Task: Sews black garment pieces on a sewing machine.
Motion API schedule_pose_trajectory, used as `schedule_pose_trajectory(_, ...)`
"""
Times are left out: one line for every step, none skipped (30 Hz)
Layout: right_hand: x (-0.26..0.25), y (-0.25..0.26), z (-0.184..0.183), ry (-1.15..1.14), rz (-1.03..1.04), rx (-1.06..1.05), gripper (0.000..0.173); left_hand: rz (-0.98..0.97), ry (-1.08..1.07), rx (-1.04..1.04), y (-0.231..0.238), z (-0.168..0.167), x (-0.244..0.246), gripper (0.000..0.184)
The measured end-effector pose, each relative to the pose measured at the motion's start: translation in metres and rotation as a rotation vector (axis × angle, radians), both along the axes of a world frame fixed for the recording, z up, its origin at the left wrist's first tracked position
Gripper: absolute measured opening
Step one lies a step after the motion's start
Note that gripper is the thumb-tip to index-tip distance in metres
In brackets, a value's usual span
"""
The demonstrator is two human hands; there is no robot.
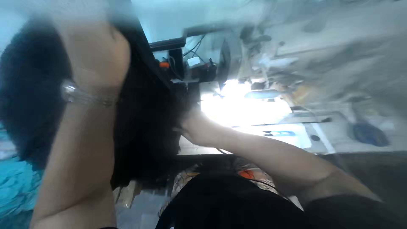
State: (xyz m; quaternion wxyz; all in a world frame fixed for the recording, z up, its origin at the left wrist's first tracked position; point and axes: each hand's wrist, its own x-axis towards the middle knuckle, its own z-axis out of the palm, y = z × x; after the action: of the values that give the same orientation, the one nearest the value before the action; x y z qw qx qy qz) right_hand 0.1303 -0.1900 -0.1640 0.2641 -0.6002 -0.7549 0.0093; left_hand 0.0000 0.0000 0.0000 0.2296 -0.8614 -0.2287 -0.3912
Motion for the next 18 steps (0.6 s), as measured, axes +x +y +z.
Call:
schedule_pose_trajectory(0.006,-0.020,-0.011,-0.006,0.009,-0.096,0.038,-0.074,0.074,-0.137,-0.030,-0.002,0.009,0.031)
schedule_pose_trajectory(0.012,-0.040,-0.021,-0.014,0.001,-0.167,0.043,-0.186,0.096,-0.179,-0.037,-0.014,0.017,0.037)
schedule_pose_trajectory(0.020,-0.061,-0.028,-0.009,-0.023,-0.238,0.046,-0.308,0.119,-0.199,-0.035,-0.030,0.023,0.038)
schedule_pose_trajectory(0.029,-0.082,-0.036,0.004,-0.067,-0.293,0.048,-0.392,0.146,-0.230,-0.035,-0.047,0.028,0.035)
schedule_pose_trajectory(0.038,-0.101,-0.043,0.017,-0.128,-0.360,0.048,-0.430,0.183,-0.267,-0.037,-0.064,0.031,0.032)
schedule_pose_trajectory(0.047,-0.118,-0.051,0.021,-0.194,-0.403,0.048,-0.428,0.241,-0.301,-0.042,-0.081,0.034,0.030)
schedule_pose_trajectory(0.056,-0.131,-0.062,0.016,-0.243,-0.431,0.047,-0.414,0.321,-0.352,-0.049,-0.097,0.038,0.029)
schedule_pose_trajectory(0.062,-0.142,-0.073,0.014,-0.270,-0.452,0.046,-0.409,0.401,-0.410,-0.056,-0.114,0.041,0.028)
schedule_pose_trajectory(0.065,-0.150,-0.080,0.017,-0.281,-0.501,0.046,-0.417,0.462,-0.442,-0.060,-0.131,0.046,0.028)
schedule_pose_trajectory(0.067,-0.154,-0.084,0.019,-0.287,-0.564,0.046,-0.430,0.504,-0.450,-0.063,-0.144,0.050,0.029)
schedule_pose_trajectory(0.067,-0.155,-0.085,0.025,-0.298,-0.633,0.046,-0.432,0.529,-0.441,-0.065,-0.154,0.053,0.032)
schedule_pose_trajectory(0.067,-0.154,-0.085,0.028,-0.317,-0.693,0.046,-0.430,0.538,-0.440,-0.067,-0.161,0.054,0.034)
schedule_pose_trajectory(0.067,-0.152,-0.084,0.027,-0.348,-0.747,0.046,-0.440,0.534,-0.452,-0.072,-0.165,0.054,0.037)
schedule_pose_trajectory(0.069,-0.150,-0.084,0.020,-0.388,-0.799,0.047,-0.460,0.527,-0.464,-0.076,-0.168,0.053,0.039)
schedule_pose_trajectory(0.073,-0.148,-0.085,0.007,-0.427,-0.841,0.047,-0.472,0.529,-0.462,-0.082,-0.169,0.052,0.039)
schedule_pose_trajectory(0.076,-0.148,-0.087,-0.008,-0.457,-0.863,0.047,-0.477,0.538,-0.447,-0.088,-0.168,0.051,0.037)
schedule_pose_trajectory(0.079,-0.149,-0.090,-0.015,-0.475,-0.861,0.045,-0.478,0.550,-0.425,-0.095,-0.168,0.049,0.034)
schedule_pose_trajectory(0.081,-0.150,-0.092,-0.016,-0.473,-0.836,0.043,-0.465,0.572,-0.398,-0.102,-0.167,0.046,0.031)
